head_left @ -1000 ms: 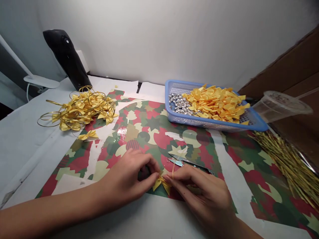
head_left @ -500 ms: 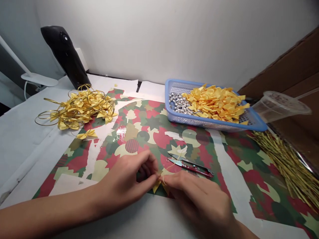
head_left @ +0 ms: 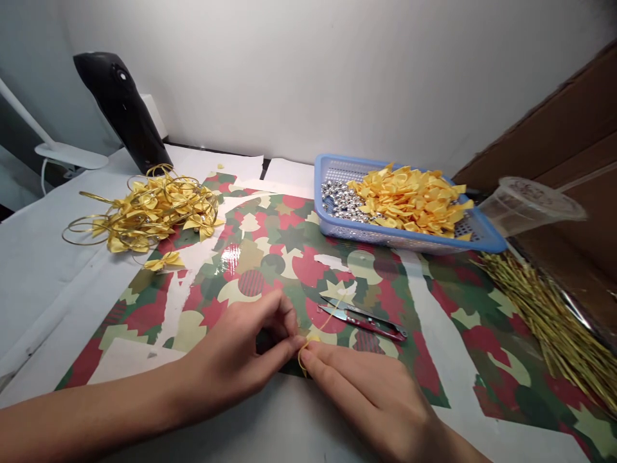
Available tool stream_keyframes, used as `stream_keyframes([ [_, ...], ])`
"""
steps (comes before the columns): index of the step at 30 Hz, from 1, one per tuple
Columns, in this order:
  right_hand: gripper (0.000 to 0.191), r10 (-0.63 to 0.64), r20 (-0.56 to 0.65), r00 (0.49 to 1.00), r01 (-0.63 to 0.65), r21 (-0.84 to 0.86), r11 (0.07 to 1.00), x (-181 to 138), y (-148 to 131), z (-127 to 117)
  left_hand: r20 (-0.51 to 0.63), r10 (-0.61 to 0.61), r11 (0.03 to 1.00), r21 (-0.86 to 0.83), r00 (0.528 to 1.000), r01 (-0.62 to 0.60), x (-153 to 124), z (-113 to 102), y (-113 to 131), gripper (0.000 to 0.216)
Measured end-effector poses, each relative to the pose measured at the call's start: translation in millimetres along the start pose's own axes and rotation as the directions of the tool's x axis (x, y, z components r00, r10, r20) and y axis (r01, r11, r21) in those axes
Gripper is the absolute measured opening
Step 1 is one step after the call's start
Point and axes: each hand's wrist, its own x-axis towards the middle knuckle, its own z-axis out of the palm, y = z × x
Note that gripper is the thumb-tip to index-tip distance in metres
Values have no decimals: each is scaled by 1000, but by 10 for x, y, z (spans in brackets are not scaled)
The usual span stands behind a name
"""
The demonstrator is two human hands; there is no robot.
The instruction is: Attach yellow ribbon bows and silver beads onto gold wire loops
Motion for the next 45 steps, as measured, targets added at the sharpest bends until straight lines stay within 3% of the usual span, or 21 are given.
stream_keyframes([
  [3, 31, 60, -33, 998, -56, 100, 993, -69, 19, 44, 14, 3, 1000, -4, 1000, -3, 2, -31, -21, 12],
  [5, 20, 131, 6, 991, -129, 203, 971, -78, 33, 32, 26, 17, 1000, 26, 1000, -18, 1, -61, -23, 11],
  [11, 26, 241, 34, 970, -234, 401, 886, -34, 69, -37, 99, 26, 988, 148, 995, -40, -9, -117, 21, 7],
  [15, 21, 303, 86, 949, -306, 473, 826, -43, 79, -11, 85, 40, 957, 284, 996, -63, -22, -116, 17, 7],
  [18, 17, 377, 123, 918, -383, 527, 759, -46, 78, 2, 64, 51, 957, 284, 997, -67, -36, -110, 2, 7],
  [26, 13, 441, 152, 885, -452, 513, 730, -69, 88, 35, 67, 47, 978, 198, 997, -60, -60, -101, -17, 9],
  [33, 15, 530, 74, 845, -509, 420, 752, -28, 75, -36, 14, 186, 910, 375, 982, -178, -95, -115, -2, 13],
  [35, 9, 580, 102, 808, -561, 434, 705, -17, 89, -67, -19, 244, 896, 387, 969, -218, -96, -117, 6, 17],
  [38, 18, 677, 225, 701, -682, 490, 544, -10, 106, -90, -71, 317, 891, 365, 946, -271, -87, -115, 19, 19],
  [40, 20, 688, 308, 656, -723, 517, 458, 2, 103, -93, -101, 364, 886, 343, 926, -312, -81, -113, 27, 20],
  [45, 21, 676, 378, 632, -724, 599, 342, 57, 79, -84, -88, 434, 868, 310, 897, -389, -84, -100, 26, 20],
])
